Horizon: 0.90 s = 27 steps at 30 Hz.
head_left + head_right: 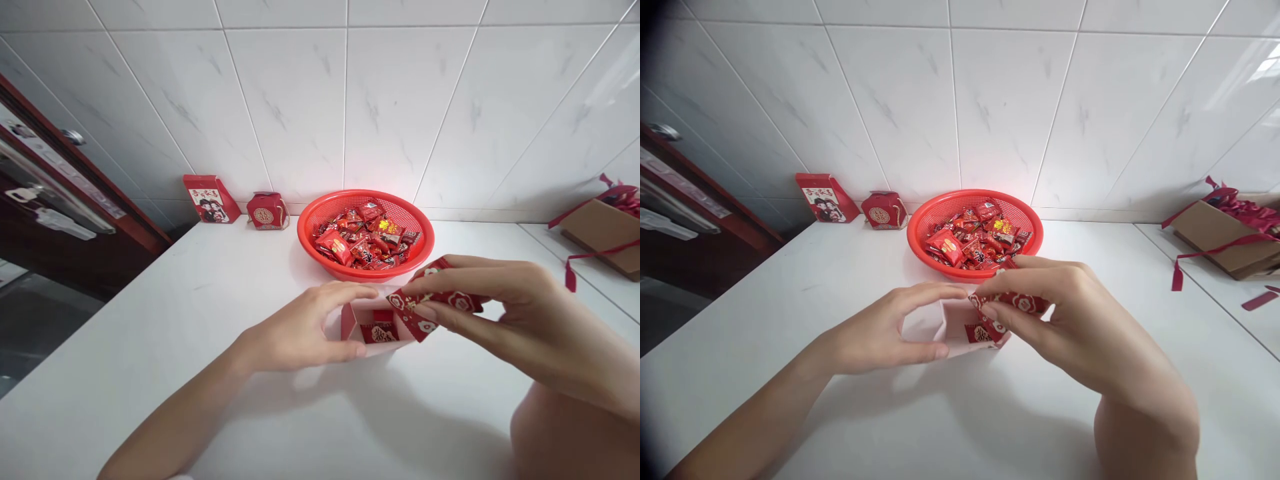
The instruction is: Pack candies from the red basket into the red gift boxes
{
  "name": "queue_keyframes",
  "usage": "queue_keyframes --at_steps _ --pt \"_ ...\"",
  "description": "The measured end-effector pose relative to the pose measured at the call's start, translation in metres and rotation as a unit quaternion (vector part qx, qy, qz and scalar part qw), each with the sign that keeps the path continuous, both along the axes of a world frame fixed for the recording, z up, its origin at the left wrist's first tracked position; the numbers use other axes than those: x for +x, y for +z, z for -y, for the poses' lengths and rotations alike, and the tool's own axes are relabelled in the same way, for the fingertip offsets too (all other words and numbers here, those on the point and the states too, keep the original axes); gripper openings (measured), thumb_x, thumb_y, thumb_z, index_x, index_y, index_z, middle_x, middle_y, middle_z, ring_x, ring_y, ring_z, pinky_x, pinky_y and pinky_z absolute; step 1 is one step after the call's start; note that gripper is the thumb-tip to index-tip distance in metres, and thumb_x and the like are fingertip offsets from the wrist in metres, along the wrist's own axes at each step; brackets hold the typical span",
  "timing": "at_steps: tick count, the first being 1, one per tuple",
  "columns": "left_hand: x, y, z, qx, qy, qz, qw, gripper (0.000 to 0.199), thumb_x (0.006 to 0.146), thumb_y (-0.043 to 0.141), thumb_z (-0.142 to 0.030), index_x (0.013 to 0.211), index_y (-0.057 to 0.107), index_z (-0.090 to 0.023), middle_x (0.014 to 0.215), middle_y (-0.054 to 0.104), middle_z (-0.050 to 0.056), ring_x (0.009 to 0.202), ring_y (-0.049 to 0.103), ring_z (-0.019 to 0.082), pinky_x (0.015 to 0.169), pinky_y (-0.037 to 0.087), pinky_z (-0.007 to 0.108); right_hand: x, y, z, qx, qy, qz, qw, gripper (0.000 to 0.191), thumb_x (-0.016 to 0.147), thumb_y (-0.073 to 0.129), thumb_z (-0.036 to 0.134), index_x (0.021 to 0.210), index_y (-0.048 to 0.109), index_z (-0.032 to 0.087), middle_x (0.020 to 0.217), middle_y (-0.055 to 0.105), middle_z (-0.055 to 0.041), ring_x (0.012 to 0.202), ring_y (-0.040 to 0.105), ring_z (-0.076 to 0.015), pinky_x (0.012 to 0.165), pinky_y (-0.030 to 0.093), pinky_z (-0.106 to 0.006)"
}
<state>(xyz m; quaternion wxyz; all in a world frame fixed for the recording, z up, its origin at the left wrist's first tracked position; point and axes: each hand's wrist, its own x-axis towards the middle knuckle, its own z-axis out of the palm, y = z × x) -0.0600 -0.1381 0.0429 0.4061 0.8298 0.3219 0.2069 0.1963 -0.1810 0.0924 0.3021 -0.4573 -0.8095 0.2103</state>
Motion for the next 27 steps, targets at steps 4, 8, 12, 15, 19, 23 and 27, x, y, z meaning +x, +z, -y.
queue_keyframes --at_steps 4,8,12,15,19,23,27 --pt "-0.005 -0.001 -0.006 0.014 0.012 -0.011 1.000 0.062 0.084 0.080 -0.037 0.143 0.062 -0.029 0.149 0.063 0.006 0.137 0.059 0.030 0.114 0.048 0.043 -0.003 -0.010 -0.010 0.026 -0.085 0.000 0.996 0.025 0.093 0.069 0.037 0.113 0.080 0.026 0.086 0.079 -0.0047 0.061 0.068 -0.0181 0.053 0.056 -0.028" --pt "-0.004 0.000 -0.005 0.031 -0.022 -0.008 0.999 0.059 0.088 0.077 -0.032 0.144 0.060 -0.030 0.147 0.065 0.005 0.135 0.060 0.027 0.114 0.048 0.042 -0.003 -0.014 -0.013 0.031 -0.077 0.004 0.996 0.044 0.091 0.071 0.036 0.134 0.070 0.027 0.095 0.079 -0.0051 0.066 0.071 -0.0201 0.056 0.059 -0.031" --pt "-0.001 -0.001 -0.005 0.018 -0.010 0.012 1.000 0.060 0.086 0.079 -0.035 0.144 0.061 -0.030 0.146 0.065 0.005 0.135 0.061 0.028 0.114 0.049 0.042 -0.005 -0.013 -0.013 0.015 -0.068 -0.006 0.998 0.053 0.090 0.071 0.033 0.142 0.060 0.029 0.093 0.078 -0.0033 0.071 0.072 -0.0202 0.056 0.057 -0.029" --pt "-0.001 -0.004 -0.007 0.013 0.001 0.024 1.000 0.061 0.085 0.080 -0.033 0.143 0.062 -0.030 0.143 0.067 0.005 0.132 0.063 0.029 0.111 0.052 0.042 -0.010 -0.014 -0.015 0.011 -0.070 -0.025 0.997 0.051 0.089 0.072 0.032 0.139 0.059 0.027 0.083 0.076 -0.0009 0.066 0.069 -0.0187 0.056 0.056 -0.028" --pt "0.000 -0.009 -0.006 0.007 0.024 0.026 0.999 0.059 0.083 0.082 -0.036 0.139 0.066 -0.028 0.142 0.068 0.006 0.129 0.065 0.031 0.112 0.051 0.044 -0.019 -0.016 -0.017 -0.009 -0.026 -0.039 0.999 0.036 0.090 0.072 0.030 0.125 0.066 0.026 0.087 0.076 -0.0012 0.067 0.069 -0.0179 0.056 0.054 -0.027" --pt "0.003 -0.008 -0.006 -0.013 0.011 0.044 0.999 0.043 0.086 0.079 -0.036 0.128 0.073 -0.027 0.133 0.073 0.005 0.120 0.069 0.028 0.108 0.053 0.040 -0.027 -0.020 -0.017 -0.015 -0.013 0.004 1.000 0.016 0.092 0.069 0.024 0.107 0.068 0.024 0.077 0.073 0.0020 0.060 0.065 -0.0145 0.052 0.049 -0.025" --pt "0.006 -0.005 -0.005 -0.037 -0.012 0.065 0.997 0.018 0.094 0.071 -0.036 0.105 0.080 -0.026 0.118 0.077 0.004 0.111 0.071 0.025 0.094 0.058 0.033 -0.031 -0.025 -0.015 0.005 -0.014 0.026 1.000 0.018 0.090 0.069 0.020 0.108 0.068 0.022 0.080 0.074 0.0016 0.059 0.062 -0.0135 0.053 0.049 -0.025"
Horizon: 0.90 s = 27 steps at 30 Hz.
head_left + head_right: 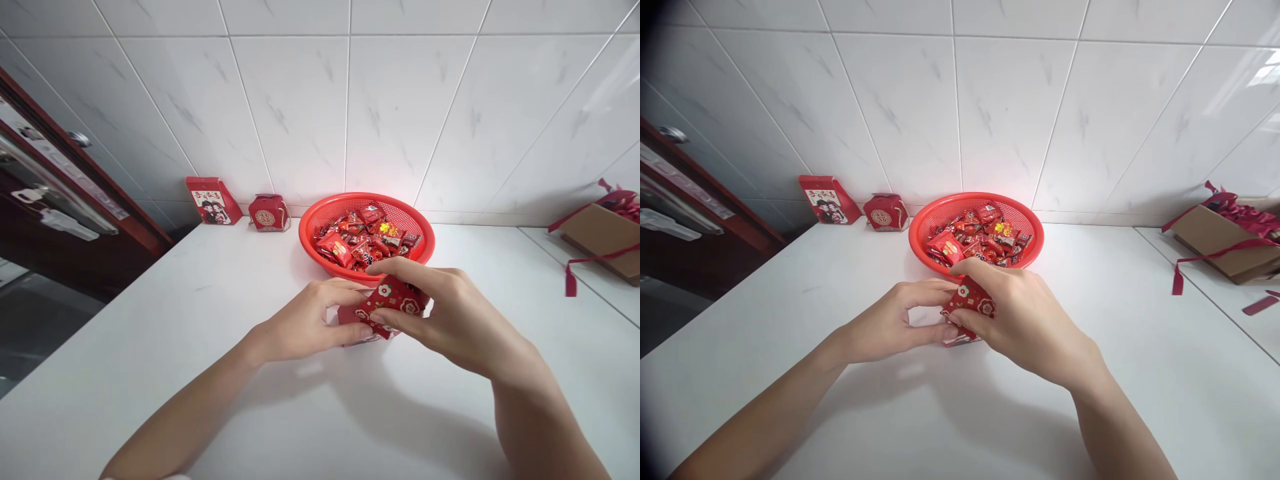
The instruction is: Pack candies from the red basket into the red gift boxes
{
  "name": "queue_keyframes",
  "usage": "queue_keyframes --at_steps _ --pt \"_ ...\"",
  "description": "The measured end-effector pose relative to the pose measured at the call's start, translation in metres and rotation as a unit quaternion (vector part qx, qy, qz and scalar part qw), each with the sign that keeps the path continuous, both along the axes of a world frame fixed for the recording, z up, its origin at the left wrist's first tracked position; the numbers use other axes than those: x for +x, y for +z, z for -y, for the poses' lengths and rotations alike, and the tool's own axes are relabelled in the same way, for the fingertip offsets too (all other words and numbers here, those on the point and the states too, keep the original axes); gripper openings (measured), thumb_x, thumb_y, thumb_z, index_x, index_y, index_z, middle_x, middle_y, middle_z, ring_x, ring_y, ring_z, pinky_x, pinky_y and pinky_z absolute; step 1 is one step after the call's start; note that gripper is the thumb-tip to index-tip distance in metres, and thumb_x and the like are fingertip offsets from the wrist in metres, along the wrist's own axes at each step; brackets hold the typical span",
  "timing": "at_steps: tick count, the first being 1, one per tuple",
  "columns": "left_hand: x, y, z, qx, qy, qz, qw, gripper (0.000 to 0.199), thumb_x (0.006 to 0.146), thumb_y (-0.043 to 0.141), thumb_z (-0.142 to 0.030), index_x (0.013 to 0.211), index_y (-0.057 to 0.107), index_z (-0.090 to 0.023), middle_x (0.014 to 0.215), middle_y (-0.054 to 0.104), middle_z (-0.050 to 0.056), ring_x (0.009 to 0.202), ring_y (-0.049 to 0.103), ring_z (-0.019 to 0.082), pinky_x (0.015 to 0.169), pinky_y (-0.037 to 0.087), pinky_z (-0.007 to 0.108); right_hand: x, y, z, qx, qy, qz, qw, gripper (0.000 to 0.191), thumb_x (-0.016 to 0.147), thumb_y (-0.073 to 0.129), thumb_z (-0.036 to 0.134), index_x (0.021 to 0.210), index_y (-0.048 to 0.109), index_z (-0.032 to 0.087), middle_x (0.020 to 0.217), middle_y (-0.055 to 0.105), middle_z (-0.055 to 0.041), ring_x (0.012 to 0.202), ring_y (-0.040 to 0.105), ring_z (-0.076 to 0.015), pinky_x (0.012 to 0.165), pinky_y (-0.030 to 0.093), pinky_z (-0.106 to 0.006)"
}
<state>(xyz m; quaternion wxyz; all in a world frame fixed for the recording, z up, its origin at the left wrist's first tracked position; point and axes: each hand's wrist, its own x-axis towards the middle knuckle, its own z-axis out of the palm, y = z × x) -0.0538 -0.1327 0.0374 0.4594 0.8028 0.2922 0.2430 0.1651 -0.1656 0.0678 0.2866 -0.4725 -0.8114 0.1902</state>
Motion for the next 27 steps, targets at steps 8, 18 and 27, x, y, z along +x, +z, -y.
queue_keyframes --at_steps 8,18,27 --pt "0.000 -0.004 -0.001 0.007 0.016 0.008 1.000 0.025 0.099 0.062 -0.041 0.110 0.082 -0.029 0.130 0.073 0.005 0.131 0.062 0.029 0.109 0.054 0.041 0.015 0.010 0.000 -0.073 0.053 -0.042 0.995 0.029 0.090 0.073 0.025 0.118 0.069 0.022 0.092 0.078 -0.0033 0.073 0.072 -0.0186 0.062 0.060 -0.030" --pt "-0.006 -0.003 -0.009 0.007 0.087 0.060 0.994 0.026 0.101 0.061 -0.039 0.107 0.082 -0.026 0.143 0.065 0.005 0.136 0.056 0.029 0.112 0.048 0.038 0.042 0.016 -0.008 -0.140 0.103 -0.110 0.979 0.046 0.088 0.078 0.036 0.131 0.068 0.024 0.119 0.076 -0.0081 0.105 0.075 -0.0259 0.090 0.067 -0.041" --pt "-0.024 0.008 -0.013 -0.003 0.136 0.169 0.976 0.026 0.098 0.056 -0.033 0.084 0.070 -0.016 0.083 0.068 0.004 0.078 0.059 0.020 0.071 0.049 0.031 0.047 0.023 -0.016 -0.117 0.056 -0.139 0.982 0.022 0.097 0.061 0.034 0.100 0.077 0.019 0.091 0.076 -0.0075 0.074 0.072 -0.0181 0.066 0.066 -0.032"
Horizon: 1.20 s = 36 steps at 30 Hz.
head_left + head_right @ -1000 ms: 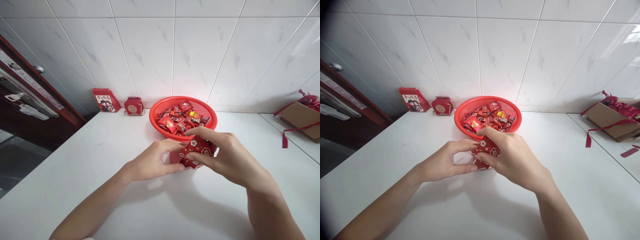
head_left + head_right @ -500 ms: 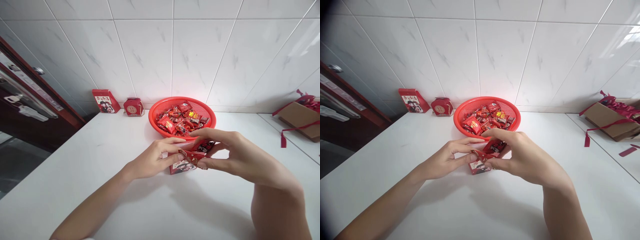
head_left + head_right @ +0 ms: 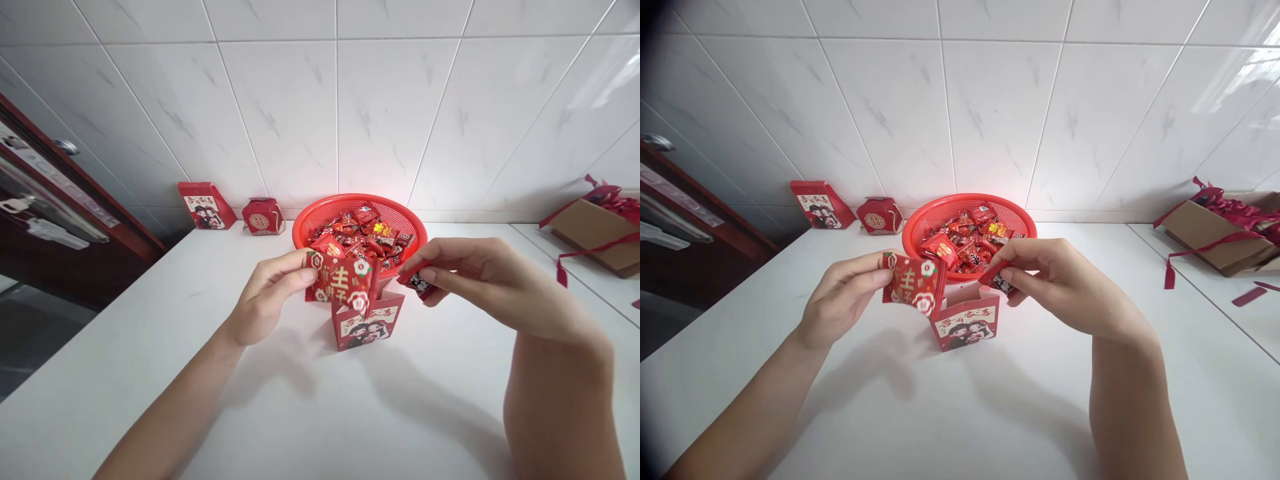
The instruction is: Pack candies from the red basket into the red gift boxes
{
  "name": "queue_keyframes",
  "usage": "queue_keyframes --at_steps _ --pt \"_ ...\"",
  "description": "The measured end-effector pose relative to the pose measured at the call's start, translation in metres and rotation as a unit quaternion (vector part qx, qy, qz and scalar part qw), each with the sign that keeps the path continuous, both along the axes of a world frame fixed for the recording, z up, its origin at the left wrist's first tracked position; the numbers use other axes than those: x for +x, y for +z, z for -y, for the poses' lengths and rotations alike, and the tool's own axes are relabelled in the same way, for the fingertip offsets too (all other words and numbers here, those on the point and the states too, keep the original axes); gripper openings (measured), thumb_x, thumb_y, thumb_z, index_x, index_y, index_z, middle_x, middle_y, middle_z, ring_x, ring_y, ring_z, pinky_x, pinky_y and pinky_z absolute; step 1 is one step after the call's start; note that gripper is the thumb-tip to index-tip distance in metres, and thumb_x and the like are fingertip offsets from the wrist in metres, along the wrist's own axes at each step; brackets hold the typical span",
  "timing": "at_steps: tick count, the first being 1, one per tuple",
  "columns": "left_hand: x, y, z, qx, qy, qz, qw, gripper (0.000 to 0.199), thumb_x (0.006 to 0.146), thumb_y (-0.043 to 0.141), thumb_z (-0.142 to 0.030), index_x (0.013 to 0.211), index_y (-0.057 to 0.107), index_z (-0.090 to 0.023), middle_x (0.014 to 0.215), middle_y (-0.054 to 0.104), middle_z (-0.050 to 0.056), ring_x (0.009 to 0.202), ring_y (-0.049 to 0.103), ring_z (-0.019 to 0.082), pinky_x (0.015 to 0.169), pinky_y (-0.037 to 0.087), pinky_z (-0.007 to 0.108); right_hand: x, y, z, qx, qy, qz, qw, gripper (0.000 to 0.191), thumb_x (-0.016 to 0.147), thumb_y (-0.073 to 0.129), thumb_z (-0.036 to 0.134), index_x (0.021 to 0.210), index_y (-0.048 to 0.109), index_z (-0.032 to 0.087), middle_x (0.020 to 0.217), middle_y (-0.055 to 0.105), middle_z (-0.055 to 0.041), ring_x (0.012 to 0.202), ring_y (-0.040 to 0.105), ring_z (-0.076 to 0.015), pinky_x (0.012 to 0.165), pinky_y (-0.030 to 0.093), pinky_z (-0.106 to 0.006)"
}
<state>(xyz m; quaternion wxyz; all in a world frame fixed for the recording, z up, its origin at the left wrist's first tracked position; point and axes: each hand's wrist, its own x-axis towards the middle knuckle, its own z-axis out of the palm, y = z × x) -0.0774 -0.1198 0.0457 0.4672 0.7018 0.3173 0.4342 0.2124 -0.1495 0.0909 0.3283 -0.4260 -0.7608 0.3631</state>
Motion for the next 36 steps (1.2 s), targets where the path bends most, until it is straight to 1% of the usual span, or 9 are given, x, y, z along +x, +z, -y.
queue_keyframes --at_steps 3,5,9,13,17,21,27,32,36 --pt "-0.005 0.005 0.004 0.050 -0.095 -0.097 0.990 0.028 0.101 0.050 -0.031 0.091 0.072 -0.017 0.095 0.072 0.006 0.079 0.064 0.019 0.073 0.051 0.030 0.000 -0.003 -0.003 0.014 -0.001 0.001 1.000 0.020 0.097 0.061 0.031 0.097 0.077 0.019 0.089 0.076 -0.0063 0.075 0.071 -0.0179 0.066 0.065 -0.031" --pt "-0.006 0.008 0.007 0.108 -0.143 -0.167 0.969 0.031 0.102 0.045 -0.027 0.087 0.071 -0.017 0.113 0.074 0.008 0.092 0.069 0.021 0.081 0.053 0.029 0.000 -0.004 -0.004 0.034 0.003 0.015 0.999 0.018 0.096 0.062 0.031 0.095 0.077 0.021 0.091 0.077 -0.0058 0.081 0.071 -0.0193 0.070 0.063 -0.032" --pt "-0.002 0.010 0.017 0.207 -0.148 -0.276 0.927 0.029 0.103 0.043 -0.019 0.087 0.067 -0.018 0.138 0.068 0.010 0.120 0.066 0.025 0.097 0.053 0.031 0.000 -0.007 -0.005 0.076 -0.001 0.058 0.995 0.017 0.095 0.063 0.029 0.091 0.078 0.023 0.093 0.079 -0.0044 0.088 0.071 -0.0213 0.076 0.059 -0.034" --pt "0.004 0.008 0.023 0.221 -0.149 -0.322 0.908 0.026 0.102 0.043 -0.018 0.088 0.065 -0.018 0.147 0.062 0.011 0.128 0.064 0.027 0.103 0.053 0.036 -0.004 -0.011 -0.006 0.091 -0.043 0.081 0.992 0.016 0.094 0.062 0.024 0.092 0.078 0.024 0.089 0.079 -0.0018 0.081 0.070 -0.0186 0.072 0.056 -0.032" --pt "0.007 0.006 0.023 0.210 -0.159 -0.328 0.907 0.028 0.103 0.042 -0.018 0.081 0.060 -0.019 0.141 0.064 0.011 0.120 0.067 0.025 0.098 0.054 0.035 -0.016 -0.018 -0.006 0.104 -0.061 0.047 0.992 0.013 0.092 0.062 0.019 0.091 0.075 0.022 0.087 0.077 -0.0011 0.079 0.070 -0.0166 0.074 0.058 -0.030" --pt "0.008 0.006 0.023 0.229 -0.169 -0.326 0.901 0.029 0.103 0.040 -0.018 0.079 0.056 -0.019 0.126 0.068 0.012 0.104 0.068 0.022 0.085 0.054 0.033 -0.030 -0.024 -0.006 0.096 -0.037 0.023 0.994 0.014 0.093 0.058 0.012 0.089 0.070 0.020 0.085 0.075 -0.0001 0.078 0.071 -0.0152 0.074 0.059 -0.028" --pt "0.008 0.007 0.026 0.232 -0.194 -0.332 0.894 0.028 0.102 0.040 -0.017 0.080 0.056 -0.018 0.109 0.069 0.010 0.091 0.063 0.020 0.077 0.049 0.032 -0.040 -0.028 -0.006 0.082 -0.007 0.086 0.993 0.019 0.092 0.054 0.007 0.091 0.068 0.019 0.082 0.073 0.0008 0.072 0.068 -0.0141 0.063 0.053 -0.025" --pt "0.008 0.007 0.028 0.239 -0.211 -0.326 0.890 0.025 0.101 0.041 -0.015 0.083 0.058 -0.018 0.099 0.068 0.009 0.085 0.059 0.019 0.074 0.047 0.032 -0.039 -0.024 0.004 0.142 -0.002 0.117 0.983 0.016 0.095 0.055 0.008 0.091 0.066 0.020 0.082 0.072 0.0012 0.069 0.063 -0.0123 0.062 0.048 -0.024" --pt "0.009 0.006 0.028 0.244 -0.200 -0.328 0.891 0.024 0.101 0.042 -0.015 0.086 0.060 -0.018 0.092 0.065 0.007 0.079 0.057 0.018 0.070 0.045 0.031 -0.034 -0.016 0.016 0.172 0.035 0.110 0.978 0.014 0.098 0.053 0.010 0.092 0.061 0.020 0.077 0.067 0.0026 0.063 0.055 -0.0102 0.058 0.043 -0.023"
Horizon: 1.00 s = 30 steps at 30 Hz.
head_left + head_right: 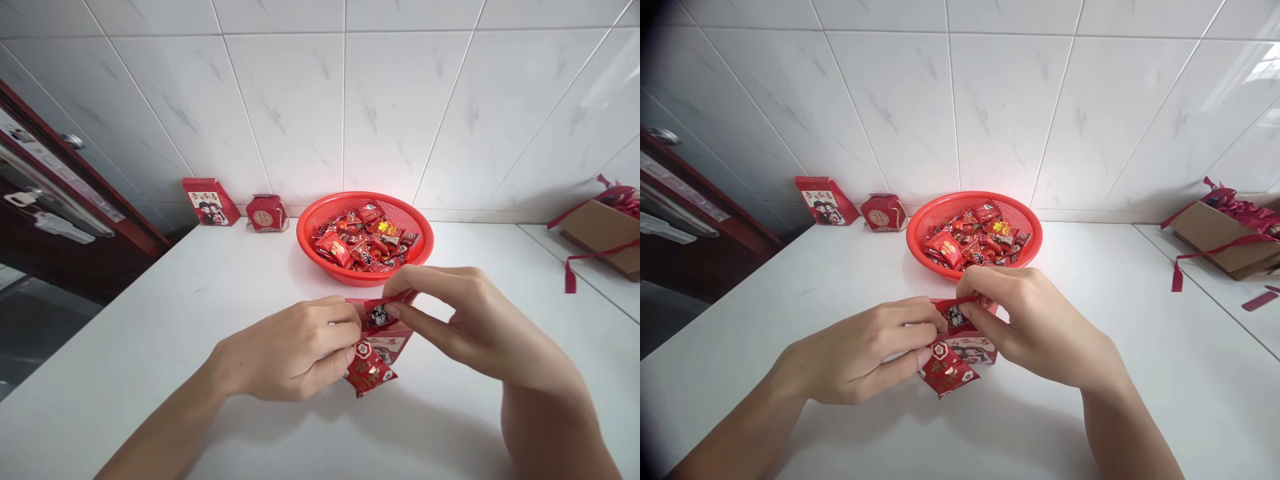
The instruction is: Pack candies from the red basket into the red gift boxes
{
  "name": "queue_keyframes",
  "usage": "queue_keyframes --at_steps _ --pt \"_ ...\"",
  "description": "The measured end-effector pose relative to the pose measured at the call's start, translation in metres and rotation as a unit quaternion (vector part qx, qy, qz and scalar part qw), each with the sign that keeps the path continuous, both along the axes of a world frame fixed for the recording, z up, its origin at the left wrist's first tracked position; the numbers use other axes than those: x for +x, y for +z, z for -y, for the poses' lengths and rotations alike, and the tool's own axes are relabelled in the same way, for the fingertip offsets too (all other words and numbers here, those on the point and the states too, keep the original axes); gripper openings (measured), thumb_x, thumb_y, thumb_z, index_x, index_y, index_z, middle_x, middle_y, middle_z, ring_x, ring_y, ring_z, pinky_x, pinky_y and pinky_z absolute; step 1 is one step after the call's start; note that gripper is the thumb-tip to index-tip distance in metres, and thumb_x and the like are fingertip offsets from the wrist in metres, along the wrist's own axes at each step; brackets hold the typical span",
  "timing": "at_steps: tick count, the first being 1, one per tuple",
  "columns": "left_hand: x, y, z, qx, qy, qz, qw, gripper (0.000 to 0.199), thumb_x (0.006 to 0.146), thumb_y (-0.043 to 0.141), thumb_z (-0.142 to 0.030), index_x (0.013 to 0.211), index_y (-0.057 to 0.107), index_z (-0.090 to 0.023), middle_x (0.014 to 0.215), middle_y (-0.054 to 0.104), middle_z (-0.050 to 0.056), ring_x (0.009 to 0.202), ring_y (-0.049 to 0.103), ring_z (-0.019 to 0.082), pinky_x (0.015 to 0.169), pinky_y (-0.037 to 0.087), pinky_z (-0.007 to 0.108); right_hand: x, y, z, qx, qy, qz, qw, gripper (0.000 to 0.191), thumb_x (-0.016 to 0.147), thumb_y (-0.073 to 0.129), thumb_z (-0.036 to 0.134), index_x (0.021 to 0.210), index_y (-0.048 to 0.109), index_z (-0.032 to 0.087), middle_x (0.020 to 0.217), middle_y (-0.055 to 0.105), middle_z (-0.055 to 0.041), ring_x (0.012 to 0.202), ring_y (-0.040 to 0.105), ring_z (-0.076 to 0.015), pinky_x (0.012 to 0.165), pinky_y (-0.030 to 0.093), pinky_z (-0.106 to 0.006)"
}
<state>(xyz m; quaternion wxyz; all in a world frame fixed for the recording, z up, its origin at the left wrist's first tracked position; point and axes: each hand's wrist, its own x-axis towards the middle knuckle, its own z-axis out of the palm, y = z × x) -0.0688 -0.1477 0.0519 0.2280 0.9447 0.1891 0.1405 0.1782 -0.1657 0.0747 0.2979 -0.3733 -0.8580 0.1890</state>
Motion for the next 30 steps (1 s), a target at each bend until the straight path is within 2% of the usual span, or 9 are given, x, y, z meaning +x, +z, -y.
queue_keyframes --at_steps 5,8,11,14,20,25,30 --pt "0.000 -0.001 -0.002 0.013 -0.010 0.011 1.000 0.025 0.100 0.043 -0.013 0.082 0.058 -0.018 0.086 0.062 0.006 0.076 0.054 0.018 0.068 0.044 0.030 0.008 0.003 0.002 -0.068 0.038 0.061 0.995 0.016 0.103 0.046 0.016 0.089 0.051 0.023 0.066 0.052 0.0053 0.055 0.039 -0.0115 0.051 0.033 -0.025" --pt "0.000 -0.002 -0.002 0.013 -0.018 0.013 1.000 0.025 0.099 0.044 -0.012 0.079 0.057 -0.018 0.084 0.062 0.005 0.076 0.053 0.018 0.069 0.045 0.031 0.006 0.002 -0.001 -0.102 0.043 0.064 0.992 0.018 0.105 0.040 0.020 0.088 0.043 0.024 0.066 0.047 0.0056 0.054 0.036 -0.0120 0.050 0.031 -0.025" --pt "-0.001 -0.001 -0.003 -0.005 -0.032 0.014 0.999 0.024 0.099 0.045 -0.012 0.080 0.058 -0.018 0.092 0.068 0.007 0.085 0.057 0.020 0.078 0.048 0.034 0.000 -0.001 -0.003 -0.086 0.012 0.075 0.993 0.017 0.104 0.035 0.017 0.090 0.037 0.025 0.068 0.048 0.0052 0.055 0.036 -0.0121 0.049 0.029 -0.025" --pt "-0.001 0.001 -0.004 -0.025 -0.044 0.012 0.999 0.024 0.099 0.045 -0.012 0.082 0.061 -0.018 0.103 0.071 0.009 0.099 0.060 0.023 0.087 0.050 0.037 -0.005 -0.005 -0.004 -0.051 -0.016 0.103 0.993 0.019 0.100 0.033 0.011 0.089 0.030 0.026 0.065 0.043 0.0065 0.053 0.031 -0.0121 0.047 0.024 -0.025" --pt "-0.002 0.005 -0.003 -0.045 -0.039 0.002 0.998 0.024 0.098 0.047 -0.013 0.085 0.065 -0.019 0.107 0.072 0.009 0.102 0.062 0.024 0.090 0.052 0.037 -0.008 -0.008 -0.004 -0.036 0.005 0.130 0.991 0.028 0.095 0.036 0.005 0.086 0.021 0.027 0.062 0.033 0.0092 0.053 0.022 -0.0119 0.046 0.018 -0.026" --pt "-0.006 0.009 -0.001 -0.078 -0.045 0.001 0.996 0.022 0.097 0.048 -0.012 0.087 0.065 -0.020 0.109 0.073 0.009 0.105 0.064 0.024 0.093 0.053 0.038 -0.006 -0.007 -0.005 -0.051 -0.002 0.164 0.985 0.033 0.090 0.039 0.001 0.084 0.020 0.027 0.063 0.036 0.0083 0.056 0.021 -0.0121 0.046 0.017 -0.025" --pt "-0.013 0.016 0.005 -0.093 -0.080 0.010 0.992 0.018 0.094 0.049 -0.011 0.084 0.061 -0.020 0.114 0.071 0.010 0.105 0.065 0.024 0.090 0.054 0.034 -0.003 -0.006 0.002 -0.084 0.035 0.207 0.974 0.034 0.093 0.041 0.004 0.082 0.019 0.027 0.062 0.042 0.0086 0.051 0.024 -0.0105 0.045 0.022 -0.024"
